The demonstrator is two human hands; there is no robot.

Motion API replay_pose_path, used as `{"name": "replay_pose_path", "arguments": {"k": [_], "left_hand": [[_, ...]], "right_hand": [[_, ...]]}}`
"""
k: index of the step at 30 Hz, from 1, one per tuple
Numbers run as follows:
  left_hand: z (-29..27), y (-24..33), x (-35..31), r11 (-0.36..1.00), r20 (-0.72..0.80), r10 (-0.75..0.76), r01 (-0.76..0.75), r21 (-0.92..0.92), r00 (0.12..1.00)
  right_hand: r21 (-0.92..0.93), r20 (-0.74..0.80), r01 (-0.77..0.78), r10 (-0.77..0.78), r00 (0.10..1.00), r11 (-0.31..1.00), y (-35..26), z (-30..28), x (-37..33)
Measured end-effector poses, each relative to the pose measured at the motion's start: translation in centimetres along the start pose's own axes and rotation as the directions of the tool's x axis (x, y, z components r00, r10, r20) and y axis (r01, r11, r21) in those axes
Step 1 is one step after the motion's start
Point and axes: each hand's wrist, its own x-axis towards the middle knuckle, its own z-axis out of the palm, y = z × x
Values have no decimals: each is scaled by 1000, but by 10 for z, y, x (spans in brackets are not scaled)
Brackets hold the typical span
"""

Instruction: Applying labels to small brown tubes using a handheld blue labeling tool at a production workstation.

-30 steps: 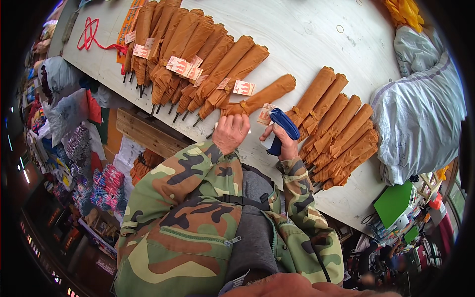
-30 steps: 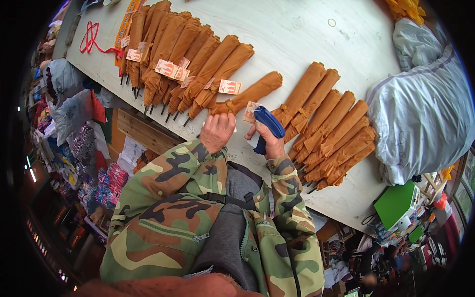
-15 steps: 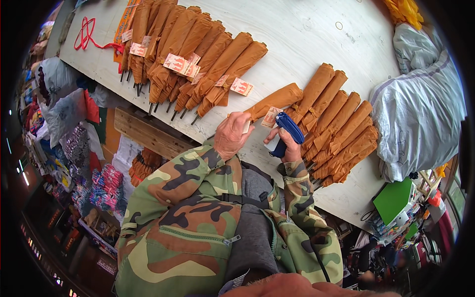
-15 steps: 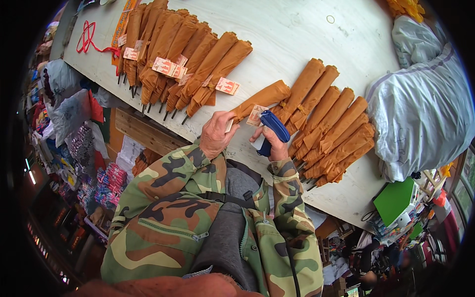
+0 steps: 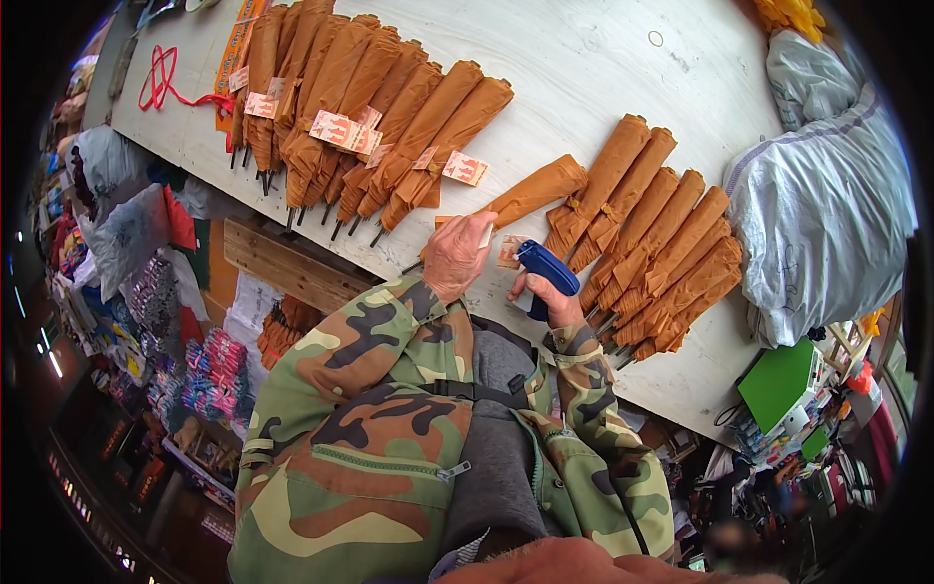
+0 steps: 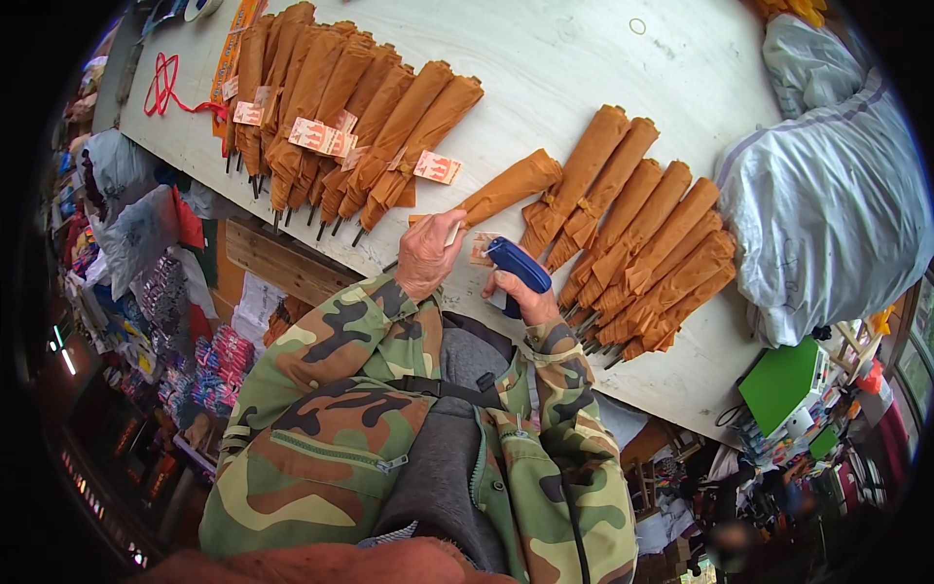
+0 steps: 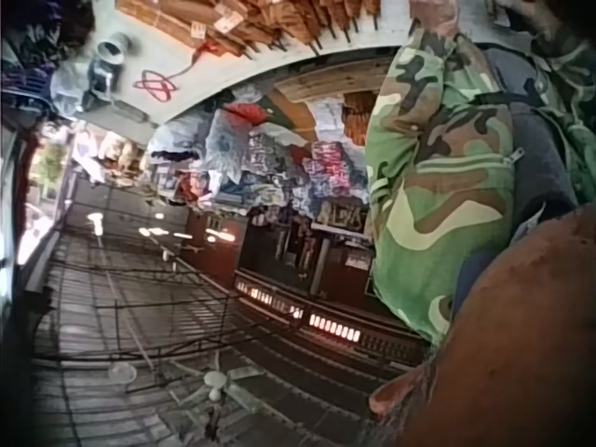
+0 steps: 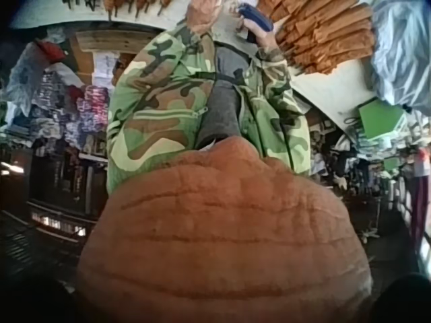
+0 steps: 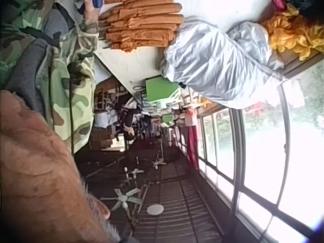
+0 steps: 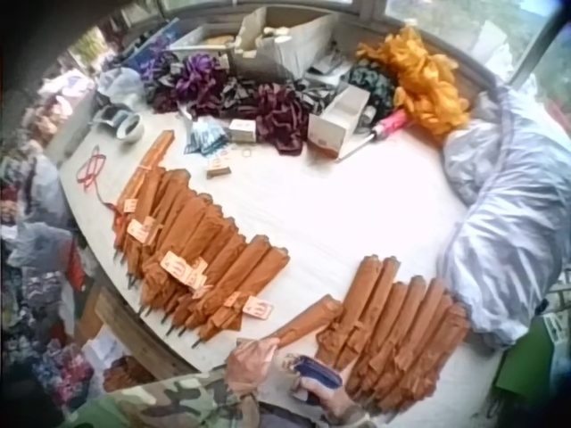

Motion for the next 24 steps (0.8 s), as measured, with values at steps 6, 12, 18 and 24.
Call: {"name": "replay_pose_path", "arguments": {"k": [6, 12, 18, 24], "left_hand": [[6, 0, -3, 969, -21, -213, 208, -131, 977], [5, 0, -4, 944, 4, -288, 285, -166, 958], [4, 2, -6, 897, 35, -371, 368, -244, 928], [6, 2, -10, 882, 9, -416, 405, -241, 910]], "right_hand": [[-65, 61, -9, 13, 998, 998, -3, 14, 13], [-65, 80, -4, 10, 997, 998, 0, 16, 20], [-102, 69, 32, -25, 997, 994, 4, 25, 23], [-49, -167, -43, 34, 985, 998, 13, 48, 22]]}}
